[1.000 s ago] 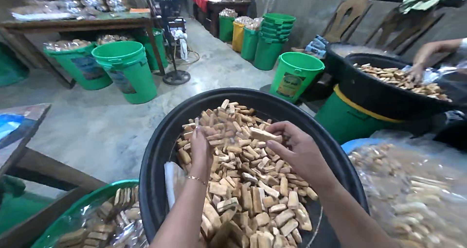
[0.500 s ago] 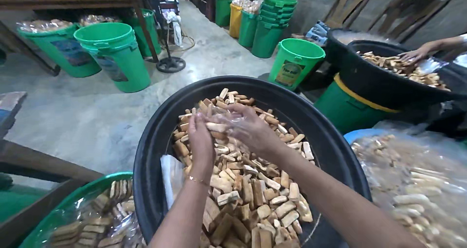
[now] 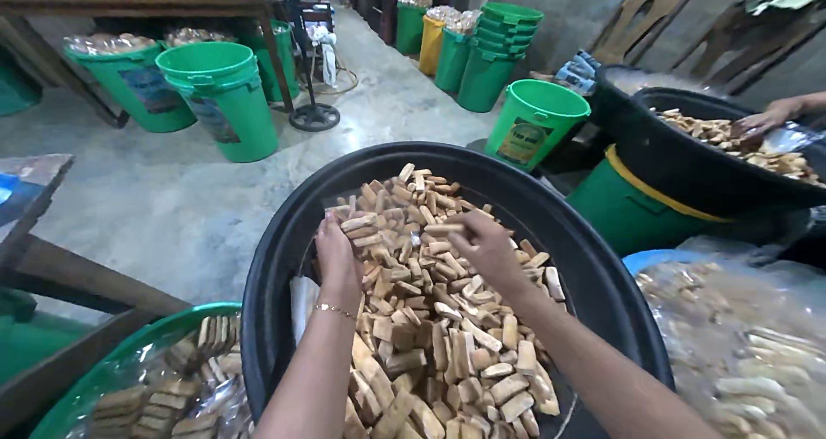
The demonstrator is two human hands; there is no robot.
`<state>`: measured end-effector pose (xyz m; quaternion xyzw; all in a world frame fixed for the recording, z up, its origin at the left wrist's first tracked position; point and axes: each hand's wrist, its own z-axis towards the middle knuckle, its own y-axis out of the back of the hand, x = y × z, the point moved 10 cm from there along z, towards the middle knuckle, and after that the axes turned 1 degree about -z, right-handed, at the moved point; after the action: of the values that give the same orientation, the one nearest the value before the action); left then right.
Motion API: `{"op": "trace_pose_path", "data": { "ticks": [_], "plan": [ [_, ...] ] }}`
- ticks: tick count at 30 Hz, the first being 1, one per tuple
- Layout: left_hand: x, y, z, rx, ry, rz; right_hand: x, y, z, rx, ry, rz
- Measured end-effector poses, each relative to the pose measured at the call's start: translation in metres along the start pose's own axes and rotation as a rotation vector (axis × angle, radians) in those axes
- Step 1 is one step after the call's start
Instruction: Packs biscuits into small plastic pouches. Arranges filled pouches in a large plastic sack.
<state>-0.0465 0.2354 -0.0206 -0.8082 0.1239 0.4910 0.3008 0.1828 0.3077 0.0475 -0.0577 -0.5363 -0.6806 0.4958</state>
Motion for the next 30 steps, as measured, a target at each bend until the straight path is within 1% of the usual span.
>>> {"op": "trace_pose_path", "data": {
  "ticks": [1, 2, 3, 5, 6, 8, 9, 10, 11, 13, 15, 16, 18, 21, 23, 25, 27, 28, 30],
  "plan": [
    [-0.001, -0.004, -0.004, 0.024, -0.006, 0.007, 0.013, 0.023, -0.004, -0.136, 0.074, 0.105],
    [-0.001, -0.010, -0.009, 0.066, -0.014, 0.019, 0.028, 0.039, -0.007, -0.228, 0.158, 0.173],
    [0.000, -0.018, -0.014, 0.122, -0.030, 0.042, 0.042, 0.047, -0.010, -0.282, 0.247, 0.209],
    [0.004, -0.033, -0.026, 0.236, -0.042, 0.068, 0.061, 0.046, -0.009, -0.318, 0.385, 0.207],
    [0.005, -0.040, -0.032, 0.284, -0.030, 0.070, 0.066, 0.040, -0.005, -0.296, 0.426, 0.200],
    [0.004, -0.044, -0.039, 0.318, 0.004, 0.035, 0.072, 0.030, 0.008, -0.196, 0.442, 0.220],
    [0.001, -0.042, -0.039, 0.314, 0.000, 0.011, 0.074, 0.032, 0.013, -0.168, 0.428, 0.237],
    [-0.003, -0.039, -0.036, 0.307, -0.031, -0.007, 0.076, 0.041, 0.013, -0.182, 0.419, 0.258],
    [-0.009, -0.035, -0.033, 0.301, -0.071, -0.018, 0.079, 0.056, 0.011, -0.232, 0.403, 0.277],
    [-0.018, -0.029, -0.028, 0.269, -0.135, -0.029, 0.080, 0.081, 0.001, -0.318, 0.320, 0.310],
    [-0.021, -0.028, -0.028, 0.250, -0.169, -0.027, 0.078, 0.085, -0.007, -0.319, 0.233, 0.327],
    [-0.021, -0.030, -0.031, 0.266, -0.178, -0.015, 0.078, 0.081, -0.010, -0.308, 0.225, 0.313],
    [-0.017, -0.038, -0.040, 0.337, -0.190, 0.015, 0.081, 0.070, -0.012, -0.314, 0.313, 0.246],
    [-0.014, -0.050, -0.053, 0.458, -0.196, -0.005, 0.089, 0.057, -0.009, -0.398, 0.541, 0.110],
    [-0.012, -0.051, -0.055, 0.498, -0.187, -0.043, 0.094, 0.058, -0.008, -0.385, 0.619, 0.121],
    [-0.017, -0.042, -0.049, 0.446, -0.191, -0.054, 0.095, 0.077, -0.013, -0.419, 0.575, 0.225],
    [-0.019, -0.031, -0.043, 0.328, -0.147, -0.080, 0.086, 0.102, -0.025, -0.498, 0.450, 0.322],
    [-0.018, -0.028, -0.038, 0.280, -0.124, -0.101, 0.080, 0.108, -0.030, -0.505, 0.379, 0.361],
    [-0.013, -0.029, -0.037, 0.274, -0.093, -0.108, 0.070, 0.097, -0.031, -0.435, 0.243, 0.375]
  ]
}}
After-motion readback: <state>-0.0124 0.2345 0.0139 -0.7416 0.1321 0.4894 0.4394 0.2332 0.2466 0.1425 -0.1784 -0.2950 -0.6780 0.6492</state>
